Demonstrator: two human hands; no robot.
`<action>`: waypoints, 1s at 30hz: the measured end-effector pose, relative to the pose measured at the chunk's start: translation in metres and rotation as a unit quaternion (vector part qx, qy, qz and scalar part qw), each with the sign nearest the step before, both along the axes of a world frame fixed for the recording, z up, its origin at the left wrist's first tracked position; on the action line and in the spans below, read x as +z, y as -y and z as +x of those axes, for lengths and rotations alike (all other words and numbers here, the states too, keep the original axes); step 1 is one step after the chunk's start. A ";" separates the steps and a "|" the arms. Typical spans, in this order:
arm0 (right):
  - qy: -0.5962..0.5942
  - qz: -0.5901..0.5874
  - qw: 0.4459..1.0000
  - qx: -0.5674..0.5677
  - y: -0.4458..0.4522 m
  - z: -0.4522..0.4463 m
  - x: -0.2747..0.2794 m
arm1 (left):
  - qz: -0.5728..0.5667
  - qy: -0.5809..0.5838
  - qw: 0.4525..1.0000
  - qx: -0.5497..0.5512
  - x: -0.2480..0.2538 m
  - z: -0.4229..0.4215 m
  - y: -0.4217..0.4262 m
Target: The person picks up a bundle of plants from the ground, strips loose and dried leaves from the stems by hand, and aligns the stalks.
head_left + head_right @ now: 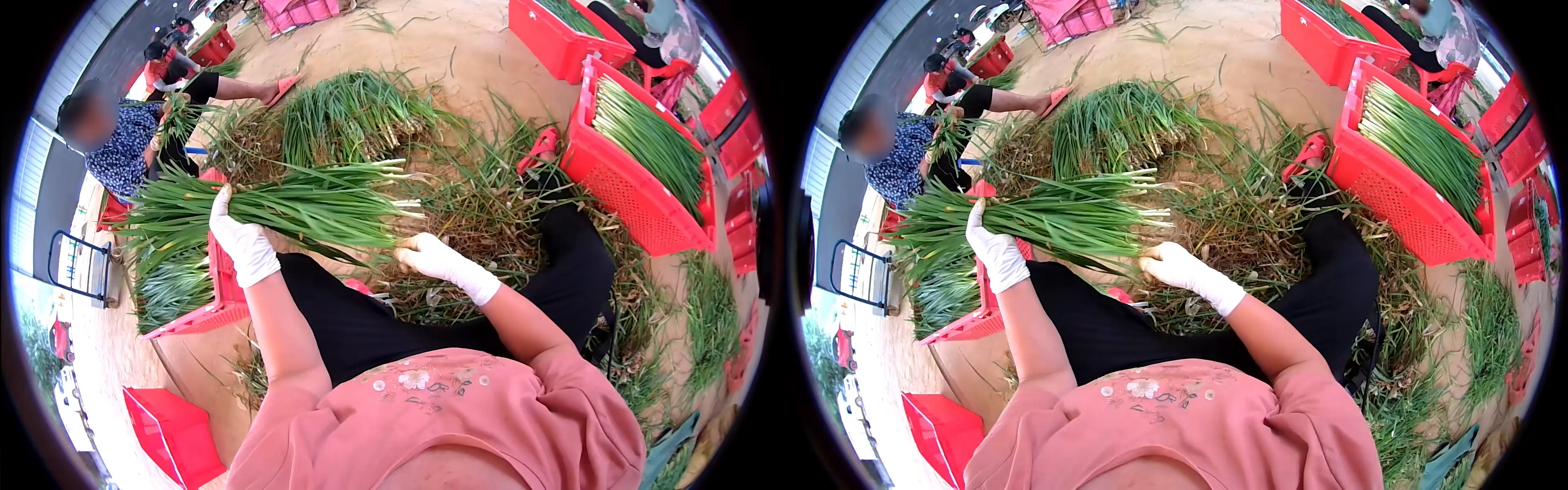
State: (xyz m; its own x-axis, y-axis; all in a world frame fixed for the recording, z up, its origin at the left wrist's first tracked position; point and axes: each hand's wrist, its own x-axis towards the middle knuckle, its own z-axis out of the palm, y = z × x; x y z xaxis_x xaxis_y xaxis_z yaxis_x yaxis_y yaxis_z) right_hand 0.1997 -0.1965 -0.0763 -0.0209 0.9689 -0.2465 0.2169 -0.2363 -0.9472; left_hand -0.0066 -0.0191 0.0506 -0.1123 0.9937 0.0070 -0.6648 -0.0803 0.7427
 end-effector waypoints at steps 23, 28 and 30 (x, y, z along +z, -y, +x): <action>0.022 0.067 0.981 -0.183 -0.041 0.006 -0.019 | 0.041 0.008 0.999 -0.021 0.002 0.003 0.016; 0.024 -0.006 0.976 -0.215 -0.041 -0.001 -0.044 | 0.037 0.012 0.999 -0.030 -0.006 0.002 0.012; 0.066 0.015 0.981 -0.181 -0.035 -0.001 -0.028 | 0.029 0.007 0.999 -0.037 -0.004 0.008 0.017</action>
